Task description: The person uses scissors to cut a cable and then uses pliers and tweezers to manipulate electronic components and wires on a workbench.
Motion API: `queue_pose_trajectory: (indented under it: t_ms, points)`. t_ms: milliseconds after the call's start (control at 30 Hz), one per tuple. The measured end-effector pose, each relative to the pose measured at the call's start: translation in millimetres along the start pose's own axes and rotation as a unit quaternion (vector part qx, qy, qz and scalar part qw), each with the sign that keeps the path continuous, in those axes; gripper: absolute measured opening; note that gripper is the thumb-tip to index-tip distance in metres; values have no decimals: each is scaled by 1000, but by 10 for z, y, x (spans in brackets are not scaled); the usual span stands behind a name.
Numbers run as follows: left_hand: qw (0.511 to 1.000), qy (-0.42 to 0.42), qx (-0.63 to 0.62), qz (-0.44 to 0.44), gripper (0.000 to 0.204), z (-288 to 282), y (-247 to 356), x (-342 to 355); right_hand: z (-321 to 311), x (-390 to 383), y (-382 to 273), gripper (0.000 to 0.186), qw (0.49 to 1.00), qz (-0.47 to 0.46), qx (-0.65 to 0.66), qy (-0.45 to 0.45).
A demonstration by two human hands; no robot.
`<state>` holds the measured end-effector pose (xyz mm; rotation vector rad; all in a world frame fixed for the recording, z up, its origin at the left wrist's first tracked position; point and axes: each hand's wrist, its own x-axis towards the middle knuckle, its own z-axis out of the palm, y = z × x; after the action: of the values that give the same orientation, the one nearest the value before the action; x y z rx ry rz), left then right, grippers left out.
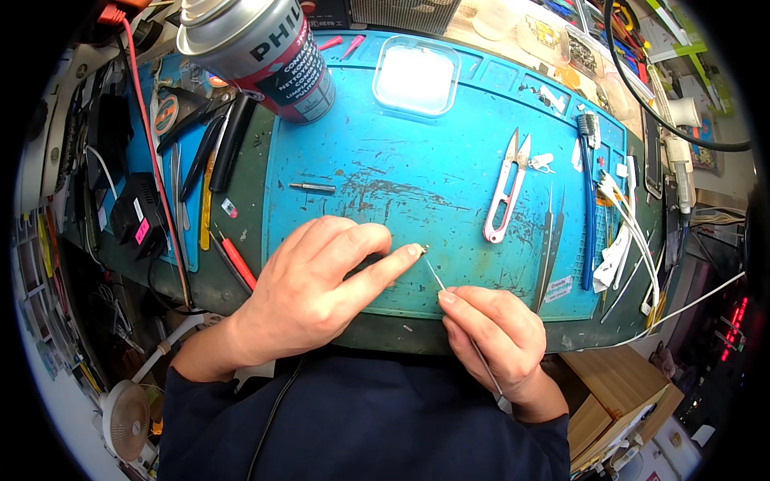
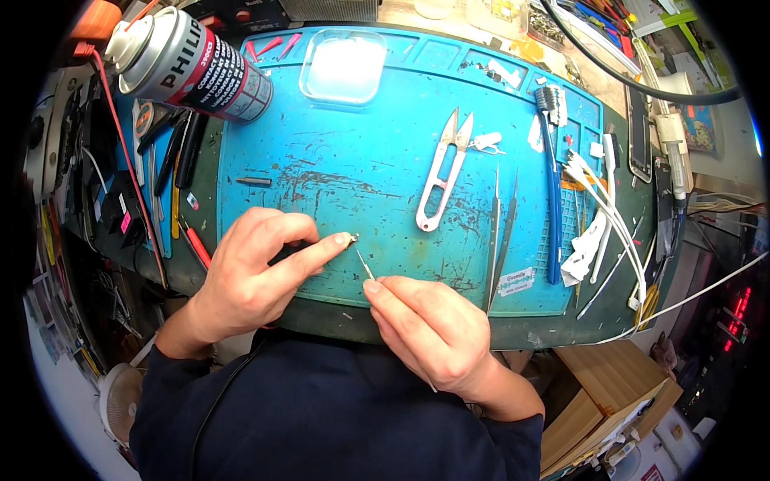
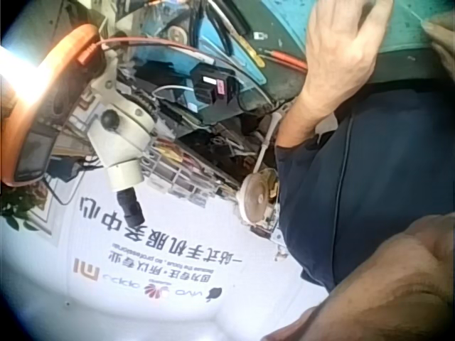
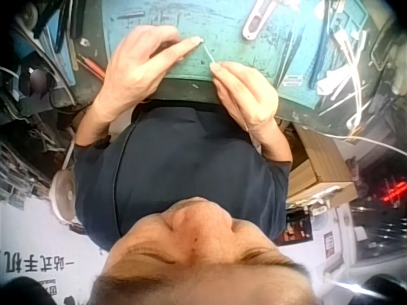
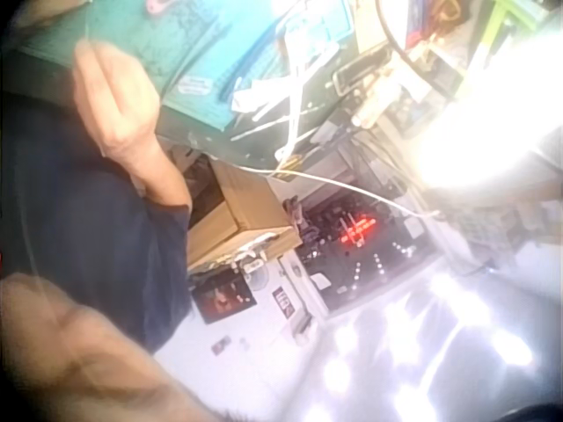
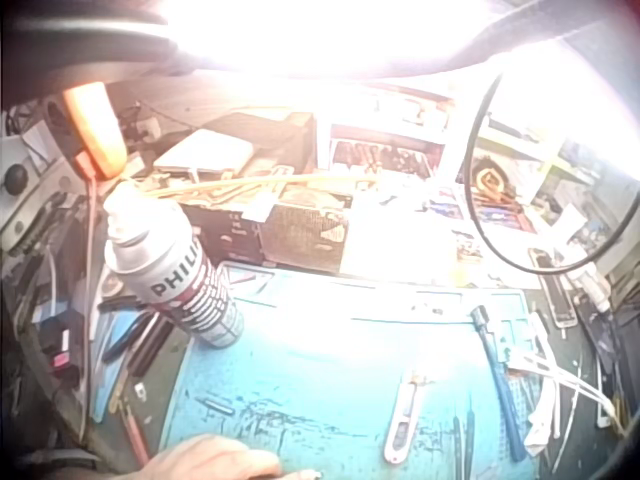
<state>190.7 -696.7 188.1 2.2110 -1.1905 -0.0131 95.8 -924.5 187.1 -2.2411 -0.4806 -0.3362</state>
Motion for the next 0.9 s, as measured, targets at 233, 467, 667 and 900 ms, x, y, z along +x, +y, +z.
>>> queue_pose_trajectory:
  t_ms: [233,467,667,900]
  points:
    - [1000,5,8,0,50,7,7,-6,-4,7,8,35,1000,0,3,-4]
    - [1000,4,10,4,49,8,5,-1,-19,-16,3,34,1000,2,5,-5]
    - [1000,3,10,4,48,6,4,-6,-7,-11,4,34,1000,0,3,-4]
    - [1000,-2,12,5,48,11,16,12,-13,-24,24,35,1000,1,5,-1]
